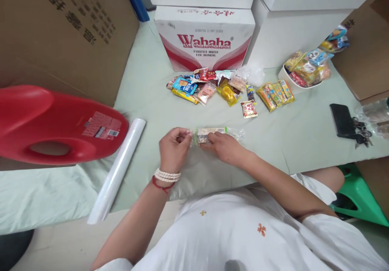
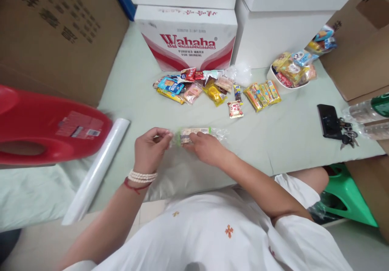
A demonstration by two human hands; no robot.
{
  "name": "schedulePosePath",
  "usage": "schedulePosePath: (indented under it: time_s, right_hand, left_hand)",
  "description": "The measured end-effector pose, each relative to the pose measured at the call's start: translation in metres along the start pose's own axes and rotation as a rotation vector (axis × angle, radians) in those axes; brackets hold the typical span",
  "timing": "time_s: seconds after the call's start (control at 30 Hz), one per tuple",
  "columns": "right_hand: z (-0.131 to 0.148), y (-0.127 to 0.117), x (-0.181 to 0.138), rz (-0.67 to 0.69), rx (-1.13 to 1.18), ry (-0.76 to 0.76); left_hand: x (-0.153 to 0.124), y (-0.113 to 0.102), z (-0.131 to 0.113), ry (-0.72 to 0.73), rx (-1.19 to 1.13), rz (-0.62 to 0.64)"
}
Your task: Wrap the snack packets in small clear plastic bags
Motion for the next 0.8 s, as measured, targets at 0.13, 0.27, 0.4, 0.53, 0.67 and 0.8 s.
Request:
schedulePosePath:
  time_s: [0.13,0.27,0.4,0.53,0.67,0.8]
  right_hand:
    - [-0.002,0.002,-0.010,-0.061,0.052,0.023]
    - [-0.004,-0.009,-0.047,-0.214,0.323,0.017]
    - [-0.067,-0.038,-0.093,-0.628,0.386,0.482]
    - [-0.106,-0.039,-0.109,-0.748,0.101,0.800]
    - [-0.106,-0.031,-0.088,-0.596,0.194,0.731]
    - [-0.105,-0.048,-0.072,-0.466,0.301,0.814]
  left_hand:
    - [-0.033,0.059,-0.035,0.357,0.241,0.133]
    - [-0.071,0.083,-0.040,0.628,0.363,0.128]
    - [-0.089,0.081,-0.032,0.737,0.475,0.061]
    - [-0.090,0.083,-0.031,0.748,0.578,0.051]
    - [-0.083,0.079,-0.037,0.714,0.613,0.036]
    - [-0.080,0.073,-0.046,0.751,0.537,-0.012]
Point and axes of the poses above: each hand's wrist, its own x-axis towards the middle knuckle, its own y-axis out of the palm, z = x × y, the point moved 10 cm from there along x, towards the middle knuckle, and after that the axes turned 14 degrees about -z, right-handed, at the moved point
